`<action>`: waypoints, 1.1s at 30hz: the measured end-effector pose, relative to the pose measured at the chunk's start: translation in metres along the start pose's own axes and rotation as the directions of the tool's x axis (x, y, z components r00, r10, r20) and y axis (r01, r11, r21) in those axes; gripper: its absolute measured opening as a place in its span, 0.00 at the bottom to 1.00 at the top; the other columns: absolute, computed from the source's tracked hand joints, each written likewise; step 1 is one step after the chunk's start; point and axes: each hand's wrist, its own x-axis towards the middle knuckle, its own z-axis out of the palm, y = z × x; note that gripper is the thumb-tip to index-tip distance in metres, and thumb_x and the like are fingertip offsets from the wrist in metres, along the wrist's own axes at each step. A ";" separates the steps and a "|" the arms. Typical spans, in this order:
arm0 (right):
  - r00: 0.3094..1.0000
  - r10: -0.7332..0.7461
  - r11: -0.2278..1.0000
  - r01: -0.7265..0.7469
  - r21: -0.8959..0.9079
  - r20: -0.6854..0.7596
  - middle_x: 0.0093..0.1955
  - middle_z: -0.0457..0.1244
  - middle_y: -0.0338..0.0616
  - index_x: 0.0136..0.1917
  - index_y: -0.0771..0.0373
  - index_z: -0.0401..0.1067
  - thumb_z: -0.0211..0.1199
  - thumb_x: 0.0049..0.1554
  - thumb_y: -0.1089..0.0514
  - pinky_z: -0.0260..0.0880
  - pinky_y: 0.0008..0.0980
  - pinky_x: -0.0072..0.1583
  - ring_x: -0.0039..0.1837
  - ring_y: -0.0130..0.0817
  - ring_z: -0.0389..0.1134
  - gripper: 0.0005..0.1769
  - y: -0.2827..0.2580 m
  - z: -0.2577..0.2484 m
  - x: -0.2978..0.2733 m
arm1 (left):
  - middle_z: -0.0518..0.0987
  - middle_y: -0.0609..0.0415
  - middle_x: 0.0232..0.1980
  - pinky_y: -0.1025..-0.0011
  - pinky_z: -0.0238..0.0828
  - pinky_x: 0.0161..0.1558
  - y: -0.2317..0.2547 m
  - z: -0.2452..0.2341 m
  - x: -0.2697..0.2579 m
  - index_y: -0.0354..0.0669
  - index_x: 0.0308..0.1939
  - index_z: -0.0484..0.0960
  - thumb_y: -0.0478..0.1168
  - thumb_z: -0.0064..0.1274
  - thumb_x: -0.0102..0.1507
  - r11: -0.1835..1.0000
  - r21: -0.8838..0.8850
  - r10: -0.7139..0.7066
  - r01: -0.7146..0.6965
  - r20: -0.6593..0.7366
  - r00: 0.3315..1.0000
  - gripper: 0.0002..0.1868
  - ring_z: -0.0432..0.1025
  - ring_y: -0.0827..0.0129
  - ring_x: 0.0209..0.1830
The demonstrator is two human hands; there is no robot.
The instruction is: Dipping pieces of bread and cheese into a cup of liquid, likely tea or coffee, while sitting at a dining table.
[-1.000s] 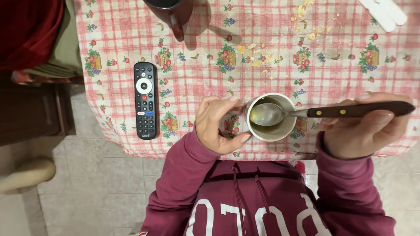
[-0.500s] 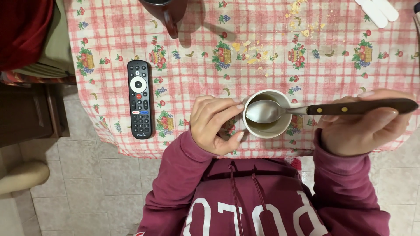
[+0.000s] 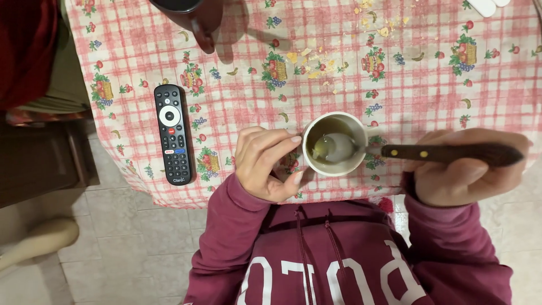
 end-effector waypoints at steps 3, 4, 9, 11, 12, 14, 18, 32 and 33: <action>0.998 0.028 0.992 -0.034 0.125 0.053 0.43 0.59 0.53 0.57 0.74 0.57 0.41 0.74 0.42 0.67 0.31 0.32 0.29 0.38 0.67 0.28 -0.009 0.002 0.002 | 0.79 0.49 0.52 0.60 0.70 0.54 0.000 0.000 0.001 0.37 0.53 0.80 0.52 0.54 0.67 1.000 0.008 0.003 -0.003 0.003 1.000 0.21 0.75 0.61 0.47; 0.996 0.060 0.980 -0.071 0.185 0.065 0.43 0.59 0.51 0.56 0.74 0.57 0.42 0.74 0.42 0.67 0.31 0.32 0.29 0.37 0.67 0.28 -0.009 0.001 0.000 | 0.79 0.49 0.52 0.60 0.70 0.54 0.001 -0.001 0.001 0.37 0.53 0.79 0.52 0.54 0.67 1.000 0.011 -0.002 0.002 0.008 1.000 0.21 0.75 0.61 0.47; 0.996 0.081 0.968 -0.086 0.237 0.032 0.42 0.58 0.54 0.54 0.73 0.56 0.43 0.73 0.43 0.66 0.31 0.30 0.27 0.36 0.67 0.26 -0.008 0.004 0.000 | 0.80 0.49 0.52 0.60 0.70 0.54 0.001 -0.002 0.002 0.37 0.54 0.79 0.51 0.55 0.67 1.000 0.015 -0.007 0.007 0.024 1.000 0.21 0.76 0.61 0.48; 0.996 0.079 0.960 -0.089 0.267 0.048 0.41 0.58 0.51 0.54 0.73 0.56 0.42 0.73 0.43 0.65 0.31 0.30 0.28 0.38 0.68 0.26 -0.013 0.008 0.006 | 0.80 0.49 0.52 0.60 0.70 0.55 0.001 -0.002 0.002 0.38 0.54 0.79 0.51 0.55 0.67 1.000 0.016 -0.007 0.007 0.022 1.000 0.21 0.76 0.61 0.48; 0.996 0.081 0.960 -0.091 0.266 0.047 0.41 0.58 0.51 0.54 0.73 0.56 0.42 0.73 0.43 0.65 0.31 0.30 0.28 0.38 0.68 0.26 -0.010 0.007 0.004 | 0.80 0.49 0.52 0.60 0.70 0.55 0.001 -0.002 0.002 0.38 0.54 0.79 0.51 0.55 0.67 1.000 0.015 -0.007 0.007 0.024 1.000 0.21 0.76 0.61 0.48; 0.995 0.076 0.945 -0.091 0.313 0.059 0.40 0.57 0.49 0.54 0.73 0.55 0.43 0.73 0.43 0.66 0.32 0.30 0.28 0.39 0.69 0.26 -0.005 0.006 0.002 | 0.80 0.49 0.52 0.60 0.69 0.55 0.001 -0.002 0.001 0.38 0.54 0.79 0.51 0.55 0.67 1.000 0.019 -0.010 0.010 0.025 1.000 0.21 0.76 0.61 0.48; 0.993 0.093 0.980 -0.079 0.180 -0.071 0.37 0.57 0.50 0.53 0.74 0.57 0.43 0.72 0.42 0.64 0.33 0.29 0.26 0.37 0.66 0.28 -0.002 0.004 -0.007 | 0.80 0.49 0.53 0.60 0.69 0.54 0.001 -0.003 0.001 0.38 0.54 0.79 0.51 0.55 0.67 1.000 0.021 -0.013 0.012 0.033 0.999 0.21 0.76 0.61 0.48; 0.990 0.073 0.991 -0.058 0.121 -0.121 0.45 0.59 0.48 0.51 0.72 0.63 0.46 0.73 0.40 0.63 0.28 0.31 0.30 0.33 0.66 0.30 0.006 0.015 -0.011 | 0.78 0.54 0.47 0.63 0.68 0.50 0.003 -0.001 0.002 0.41 0.49 0.84 0.40 0.62 0.62 0.998 0.063 0.017 -0.016 -0.017 1.000 0.12 0.75 0.64 0.44; 0.990 0.071 0.991 -0.056 0.122 -0.121 0.45 0.59 0.48 0.51 0.72 0.63 0.46 0.73 0.40 0.63 0.28 0.31 0.30 0.33 0.66 0.30 0.012 0.017 -0.013 | 0.78 0.54 0.47 0.63 0.68 0.50 0.003 0.000 0.003 0.41 0.49 0.84 0.40 0.62 0.62 0.998 0.065 0.018 -0.017 -0.019 1.000 0.12 0.75 0.64 0.44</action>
